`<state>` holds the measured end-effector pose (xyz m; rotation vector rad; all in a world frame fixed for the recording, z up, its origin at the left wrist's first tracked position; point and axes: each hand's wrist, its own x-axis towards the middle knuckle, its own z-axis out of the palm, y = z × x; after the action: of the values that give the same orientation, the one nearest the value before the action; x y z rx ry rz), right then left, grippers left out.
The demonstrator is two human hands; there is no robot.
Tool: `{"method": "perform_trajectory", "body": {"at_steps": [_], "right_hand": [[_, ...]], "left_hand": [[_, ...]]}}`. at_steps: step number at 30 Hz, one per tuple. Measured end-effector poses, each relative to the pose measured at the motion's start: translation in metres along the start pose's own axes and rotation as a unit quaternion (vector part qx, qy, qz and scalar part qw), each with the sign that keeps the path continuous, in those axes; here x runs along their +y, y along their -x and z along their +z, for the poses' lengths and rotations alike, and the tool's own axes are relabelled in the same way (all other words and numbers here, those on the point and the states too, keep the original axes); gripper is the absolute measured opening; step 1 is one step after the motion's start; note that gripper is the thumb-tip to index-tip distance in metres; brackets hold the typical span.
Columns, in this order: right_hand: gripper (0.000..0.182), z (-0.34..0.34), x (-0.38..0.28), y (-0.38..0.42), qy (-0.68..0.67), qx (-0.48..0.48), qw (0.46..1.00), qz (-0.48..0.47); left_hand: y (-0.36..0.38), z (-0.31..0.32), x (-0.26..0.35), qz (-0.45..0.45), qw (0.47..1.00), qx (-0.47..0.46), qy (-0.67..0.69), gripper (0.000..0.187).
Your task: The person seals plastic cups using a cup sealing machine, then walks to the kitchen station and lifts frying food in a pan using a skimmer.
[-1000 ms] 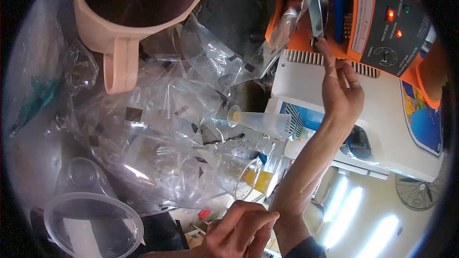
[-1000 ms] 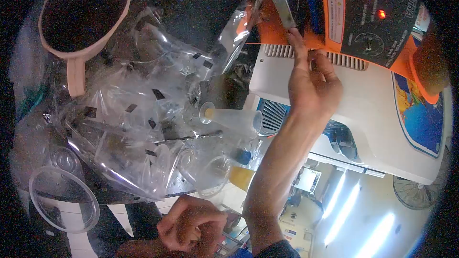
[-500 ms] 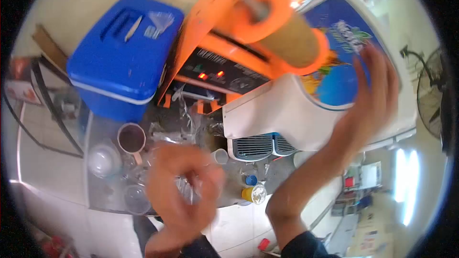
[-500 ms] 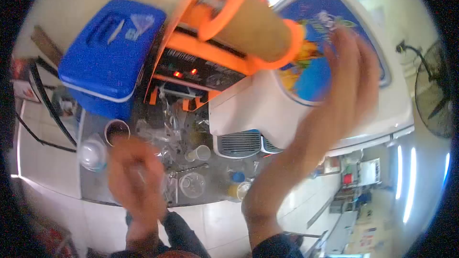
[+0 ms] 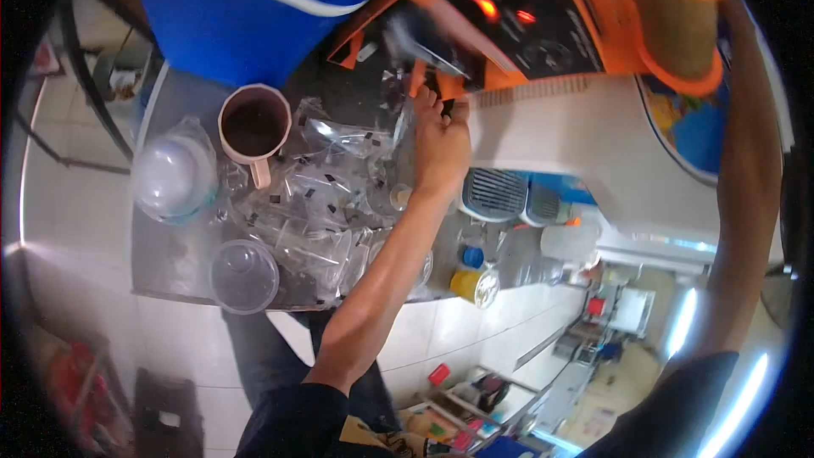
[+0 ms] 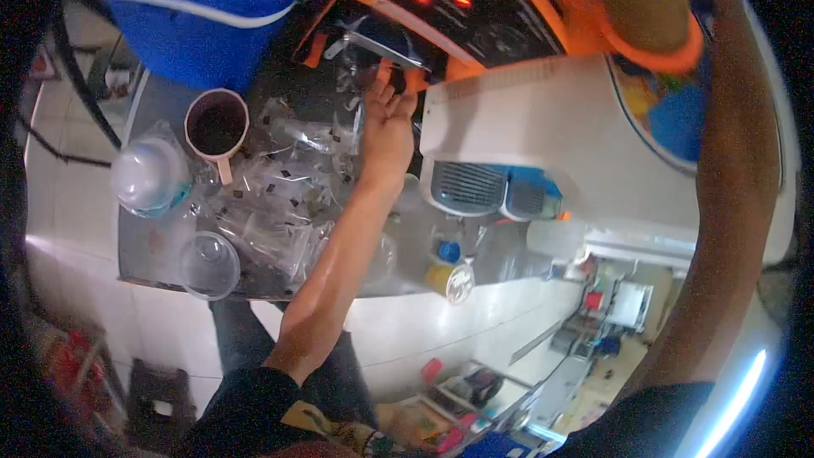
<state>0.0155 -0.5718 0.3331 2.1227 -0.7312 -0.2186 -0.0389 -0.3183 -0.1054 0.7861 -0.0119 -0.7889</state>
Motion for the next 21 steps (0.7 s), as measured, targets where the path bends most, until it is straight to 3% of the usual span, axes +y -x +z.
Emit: {"method": "perform_trajectory", "body": {"at_steps": [2, 4, 5, 6, 8, 12, 14, 21], "right_hand": [[0.038, -0.003, 0.010, 0.004, 0.014, -0.013, 0.999, -0.027], [0.038, -0.012, 0.013, 0.002, 0.033, -0.023, 0.998, -0.053], [0.038, -0.015, 0.016, 0.005, 0.039, -0.027, 0.997, -0.064], [0.038, -0.019, 0.018, 0.008, 0.046, -0.030, 0.996, -0.070], [0.038, -0.024, 0.028, 0.017, 0.058, -0.042, 0.994, -0.081], [0.038, -0.038, 0.049, 0.030, 0.066, -0.056, 0.993, -0.085], [0.038, -0.049, 0.061, 0.038, 0.063, -0.058, 0.993, -0.085], [0.037, -0.073, 0.111, 0.057, 0.025, -0.074, 0.992, -0.100]], "left_hand": [[-0.017, 0.001, -0.011, 0.020, 0.998, 0.051, 0.014, 0.057], [-0.032, 0.003, -0.019, 0.092, 0.988, 0.043, 0.112, 0.056], [-0.043, -0.001, -0.028, 0.123, 0.990, 0.034, 0.061, 0.054], [-0.050, -0.003, -0.031, 0.123, 0.989, 0.048, 0.073, 0.054], [-0.049, 0.001, -0.023, 0.105, 0.990, -0.013, 0.094, 0.055], [-0.046, 0.015, -0.020, 0.124, 0.972, 0.025, 0.197, 0.052], [-0.046, 0.022, -0.029, 0.158, 0.973, 0.061, 0.159, 0.048], [-0.052, 0.012, -0.019, 0.135, 0.984, 0.040, 0.108, 0.055]]}}
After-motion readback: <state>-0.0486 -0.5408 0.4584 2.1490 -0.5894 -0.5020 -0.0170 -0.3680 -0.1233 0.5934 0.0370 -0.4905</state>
